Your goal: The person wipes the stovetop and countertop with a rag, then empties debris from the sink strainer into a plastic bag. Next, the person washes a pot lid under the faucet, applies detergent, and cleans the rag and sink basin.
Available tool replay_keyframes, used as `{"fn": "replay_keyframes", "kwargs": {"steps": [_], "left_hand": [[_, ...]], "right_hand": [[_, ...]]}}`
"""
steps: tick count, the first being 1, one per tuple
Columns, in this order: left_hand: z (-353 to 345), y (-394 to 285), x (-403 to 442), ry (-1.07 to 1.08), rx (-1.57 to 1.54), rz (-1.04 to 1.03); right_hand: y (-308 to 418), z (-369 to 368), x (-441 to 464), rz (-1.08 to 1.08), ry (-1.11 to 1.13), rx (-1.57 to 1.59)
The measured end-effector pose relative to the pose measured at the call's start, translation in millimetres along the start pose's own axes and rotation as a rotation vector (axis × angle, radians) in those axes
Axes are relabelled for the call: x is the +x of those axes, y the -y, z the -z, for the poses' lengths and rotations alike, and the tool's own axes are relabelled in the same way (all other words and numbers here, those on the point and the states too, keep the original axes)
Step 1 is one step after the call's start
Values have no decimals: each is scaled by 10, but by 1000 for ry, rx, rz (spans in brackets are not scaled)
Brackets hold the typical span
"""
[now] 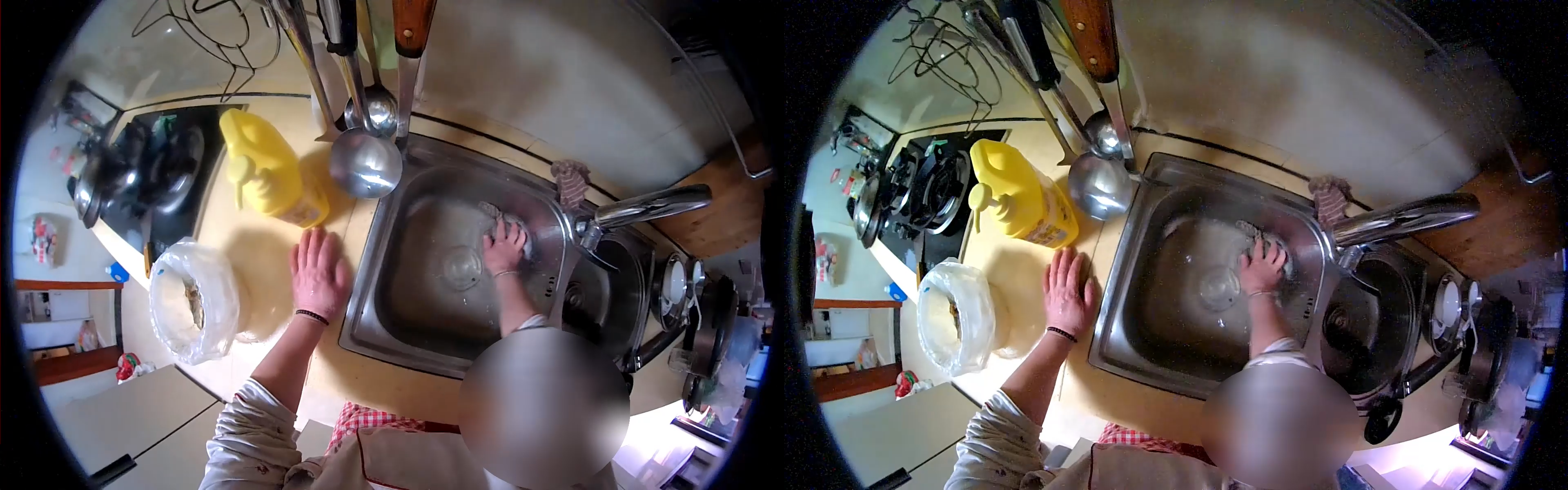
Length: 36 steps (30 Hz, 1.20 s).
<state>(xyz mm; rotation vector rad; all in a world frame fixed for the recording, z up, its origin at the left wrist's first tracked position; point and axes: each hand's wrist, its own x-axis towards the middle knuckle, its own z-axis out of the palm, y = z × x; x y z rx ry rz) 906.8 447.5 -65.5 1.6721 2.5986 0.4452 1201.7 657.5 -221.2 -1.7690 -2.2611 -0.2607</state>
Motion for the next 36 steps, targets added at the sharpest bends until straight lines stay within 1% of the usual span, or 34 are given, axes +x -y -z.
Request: {"fn": "replay_keyframes", "kwargs": {"steps": [1, 2, 4, 5, 6, 8, 9, 10, 12, 14, 15, 17, 19, 20, 22, 24, 26, 27, 28, 29, 31, 32, 33, 34, 35, 36], "left_hand": [[-9, 6, 10, -12, 2, -12], [-14, 18, 39, -24, 2, -32], [-5, 21, 20, -29, -1, -50], [9, 2, 33, -26, 14, -49], [12, -15, 43, -22, 28, -45], [7, -6, 44, -16, 4, -43], [7, -10, 43, -20, -7, -33], [4, -14, 42, -25, -15, -23], [-7, -10, 44, -18, 0, -28], [-11, 7, 41, -24, 7, -44], [-16, 15, 54, -19, 9, -42], [-25, 12, 46, -34, 23, -51], [-6, -2, 43, -35, 17, -54], [0, -9, 42, -40, 16, -55], [-28, 11, 26, -41, 15, -56], [-28, 27, 35, -46, 13, -58], [-7, 36, 24, -13, 26, -46], [6, 34, 23, -17, 9, -48], [8, 26, 26, -13, -1, -30], [8, 23, 17, -7, -11, -11], [-5, 38, 8, -3, -14, -9], [-8, 50, 9, 3, 3, -14], [-7, 53, 5, -9, 13, -26], [-7, 50, -4, -6, 15, -22], [-9, 47, -3, -6, 15, -23], [-11, 45, 11, -7, 16, -26]], "right_hand": [[217, 106, -73, -57, 141, -49], [252, 5, -89, -69, 144, -38], [240, -133, -171, 208, 408, 133], [245, 139, -88, 308, 532, 237], [230, 198, -19, 308, 528, 229], [226, 270, 145, 528, 346, 291], [238, 290, 287, 600, 182, 253], [236, 232, 442, 602, 184, 252], [186, 83, 664, 806, 227, 14], [-63, -101, 562, 920, 254, -162], [-212, -146, 449, 843, 261, -248], [-473, -206, 251, 766, 282, -336], [-657, -194, 98, 478, 375, -562], [-677, -164, 11, 472, 376, -571], [-597, -74, -183, 326, 567, -692], [-430, 63, -470, 190, 766, -715], [-525, -11, -1021, 249, 714, -609], [-578, -11, -1229, 260, 787, -522], [-616, 15, -1296, 274, 855, -436], [-571, 231, -1145, 274, 851, -453], [-503, 612, -803, 54, 1255, -113], [-526, 591, -709, 301, 994, -197], [-575, 548, -530, 409, 831, -225], [-503, 690, -271, 503, 657, -263], [-431, 832, -15, 568, 495, -221], [-360, 879, 220, 572, 469, -175]]}}
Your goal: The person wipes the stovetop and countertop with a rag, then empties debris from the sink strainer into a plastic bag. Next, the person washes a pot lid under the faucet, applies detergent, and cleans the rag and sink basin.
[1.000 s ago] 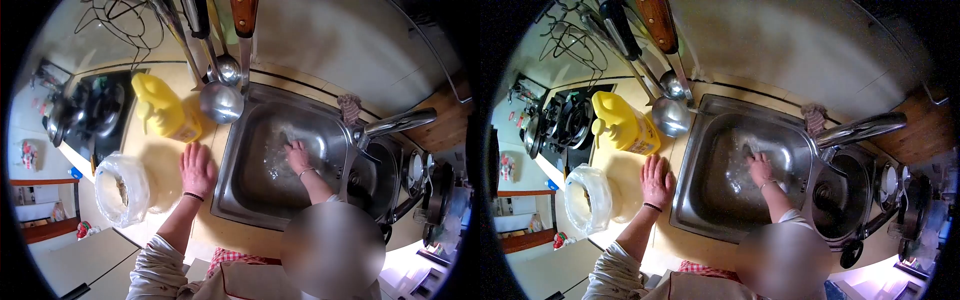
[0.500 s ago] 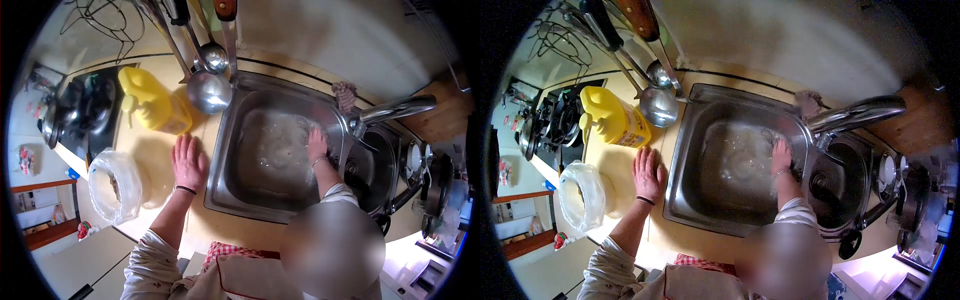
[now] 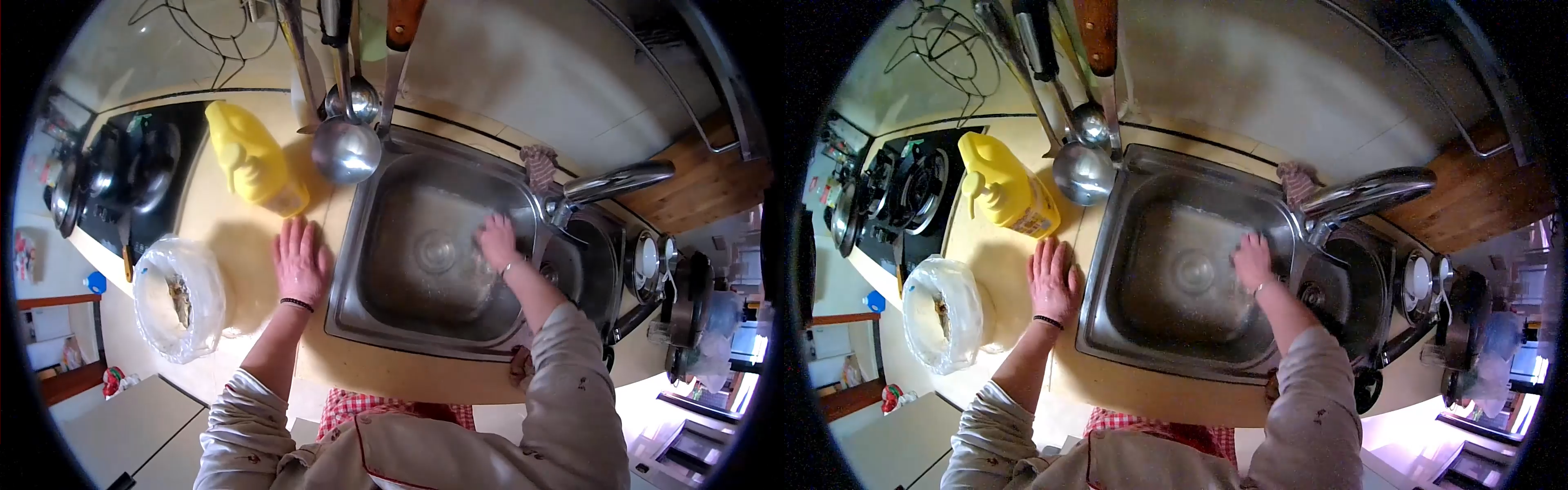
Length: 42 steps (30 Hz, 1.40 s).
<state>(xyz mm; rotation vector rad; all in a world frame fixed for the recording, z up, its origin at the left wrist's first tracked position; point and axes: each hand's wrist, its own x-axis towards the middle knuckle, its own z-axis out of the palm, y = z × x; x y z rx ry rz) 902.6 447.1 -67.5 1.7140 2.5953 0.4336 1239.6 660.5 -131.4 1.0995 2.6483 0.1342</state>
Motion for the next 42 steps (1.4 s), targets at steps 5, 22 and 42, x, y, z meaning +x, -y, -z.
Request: {"fn": "replay_keyframes", "kwargs": {"steps": [5, 22, 42], "left_hand": [[-5, -10, 5, -46, 5, -30], [-17, 27, 5, -35, -7, -24], [-23, 22, 12, -27, 21, -23]], "right_hand": [[-441, -201, 429, 77, -50, -460], [243, -104, -337, 29, 350, 21], [74, -786, 333, -513, 605, 235]]}}
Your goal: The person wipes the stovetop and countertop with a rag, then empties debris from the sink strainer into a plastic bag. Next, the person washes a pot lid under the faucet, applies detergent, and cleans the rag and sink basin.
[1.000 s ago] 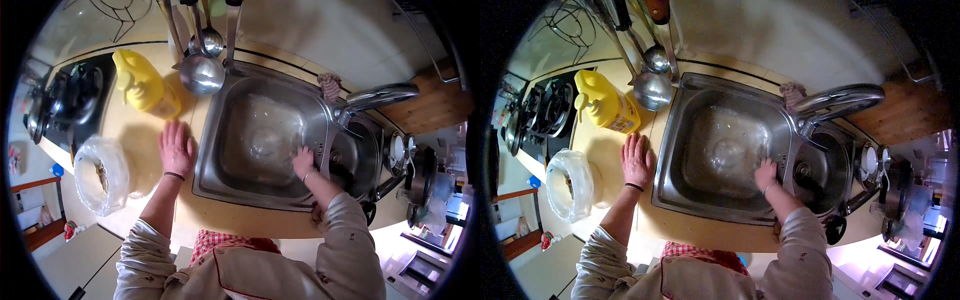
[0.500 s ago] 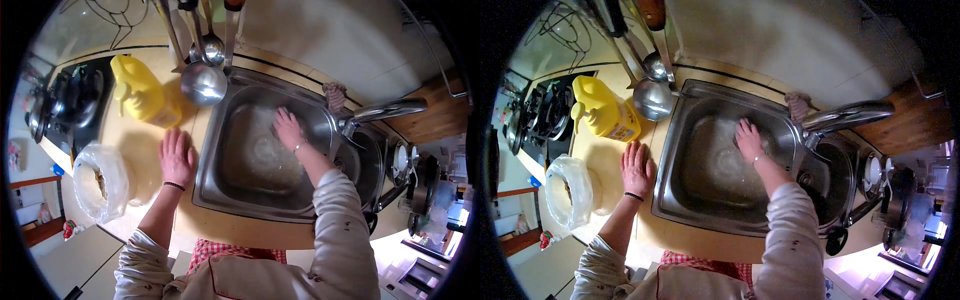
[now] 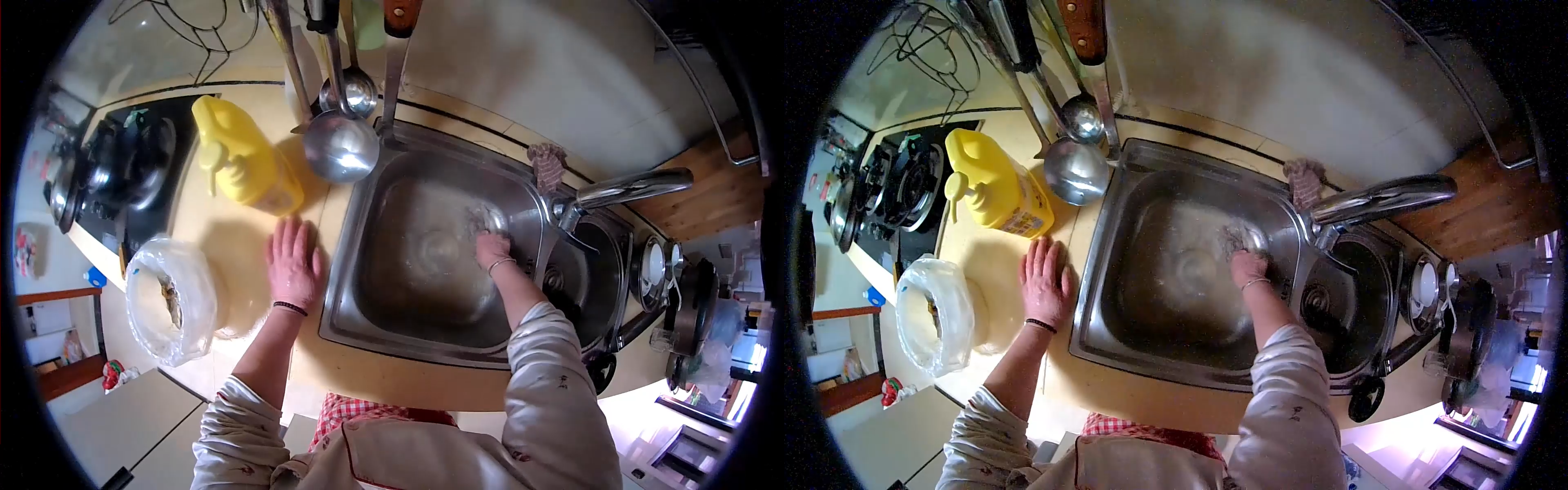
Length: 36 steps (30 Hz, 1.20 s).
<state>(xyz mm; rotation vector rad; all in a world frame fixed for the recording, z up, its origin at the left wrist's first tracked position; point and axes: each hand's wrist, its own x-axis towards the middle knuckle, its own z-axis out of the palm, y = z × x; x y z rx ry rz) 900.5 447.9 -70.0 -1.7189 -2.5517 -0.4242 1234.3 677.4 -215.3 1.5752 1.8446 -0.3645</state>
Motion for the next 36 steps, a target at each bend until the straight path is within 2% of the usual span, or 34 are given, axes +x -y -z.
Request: {"fn": "replay_keyframes", "kwargs": {"steps": [1, 3, 5, 6, 9, 10, 12, 13, 15, 16, 18, 19, 24, 27, 30, 36], "left_hand": [[9, -4, 10, -2, -1, 0], [11, -13, 6, 7, -3, 7], [33, -34, 7, 16, -4, 0], [38, -35, 22, 13, -12, -11], [37, -44, 11, -1, -22, -23], [31, -54, -7, 1, -25, -26], [15, -46, 20, -18, -8, -24], [29, -52, 26, -20, -13, -23], [32, -59, 14, -20, -10, -15], [36, -56, 26, -12, 0, -9], [23, -45, 14, -4, 4, -2], [21, -47, 13, -5, 0, -5], [5, -37, 14, -11, -8, -18], [-2, -32, 17, -8, -3, -19], [19, -37, 21, 3, -4, -13], [17, -42, 22, -8, -7, -12]], "right_hand": [[-9, 18, -11, 87, -131, -70], [21, 41, 51, 185, -257, -142], [116, 80, 158, 365, -860, -166], [184, 74, 230, 373, -853, -156], [239, -26, 225, 428, -692, 177], [205, -53, 181, 423, -691, 176], [119, -22, 70, 334, -412, 69], [99, 38, -23, 332, -426, 63], [116, 157, -247, 301, -146, -23], [108, 159, -199, 306, -154, -24], [75, 68, -94, 430, -596, -83], [126, 289, -182, 349, -369, -16], [177, -27, -44, 349, -426, -29], [145, 202, -165, 383, -319, -8], [160, 237, -144, 300, -443, 52], [142, 293, -141, 355, -237, 14]]}}
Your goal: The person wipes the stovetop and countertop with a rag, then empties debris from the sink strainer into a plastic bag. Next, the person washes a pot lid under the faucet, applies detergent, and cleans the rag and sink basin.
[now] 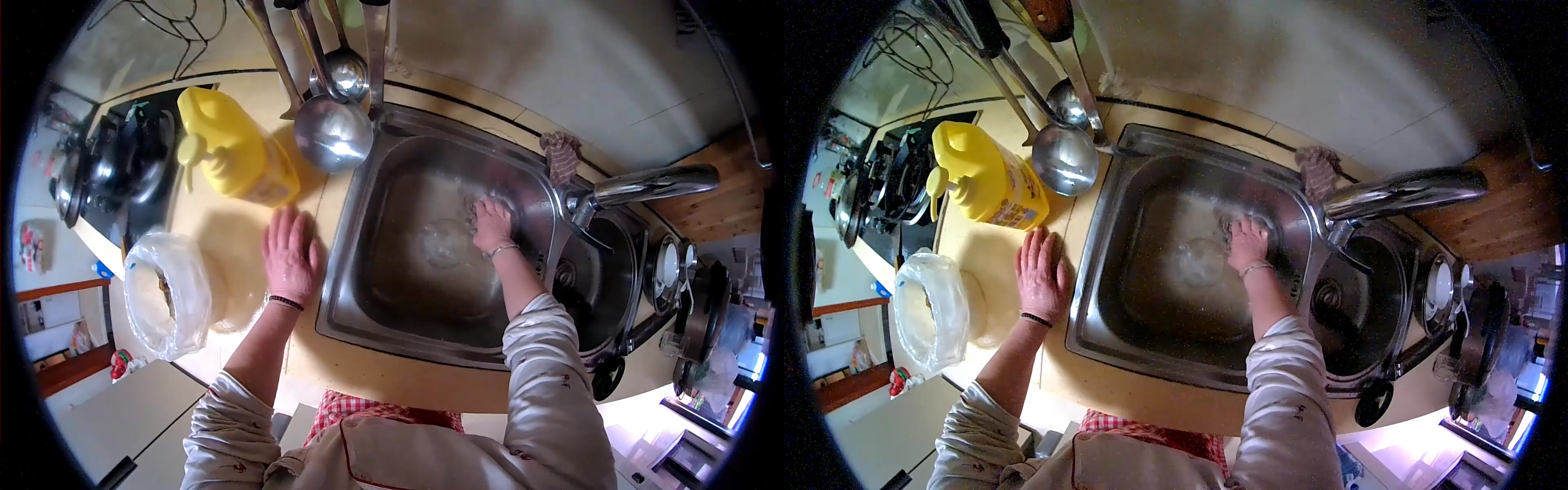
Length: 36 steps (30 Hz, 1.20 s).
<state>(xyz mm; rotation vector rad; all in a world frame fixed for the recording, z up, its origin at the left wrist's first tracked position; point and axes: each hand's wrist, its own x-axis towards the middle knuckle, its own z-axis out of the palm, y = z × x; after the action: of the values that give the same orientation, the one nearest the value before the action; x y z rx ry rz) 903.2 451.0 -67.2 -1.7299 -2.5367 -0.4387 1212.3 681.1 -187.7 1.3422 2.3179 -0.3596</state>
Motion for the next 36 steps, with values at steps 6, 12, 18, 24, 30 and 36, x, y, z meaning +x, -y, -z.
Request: {"fn": "replay_keyframes", "kwargs": {"steps": [6, 12, 18, 24, 30, 36], "left_hand": [[0, 1, -5, 10, -6, 1], [-6, 14, -31, 13, -12, 2], [-10, 7, -31, -13, 34, -21], [-7, 25, -45, -22, 7, -28], [-48, 81, -49, -24, -2, -27], [-35, 47, -59, -37, -20, 5]], "right_hand": [[108, -370, -160, -183, -50, -16], [-145, -130, -490, 271, -290, -97], [-520, 1080, -403, 234, -407, -618], [-346, 466, -1143, 7, 63, -657], [75, -13, -1780, 18, 369, -405], [-202, 501, -1342, 68, -11, -536]]}}
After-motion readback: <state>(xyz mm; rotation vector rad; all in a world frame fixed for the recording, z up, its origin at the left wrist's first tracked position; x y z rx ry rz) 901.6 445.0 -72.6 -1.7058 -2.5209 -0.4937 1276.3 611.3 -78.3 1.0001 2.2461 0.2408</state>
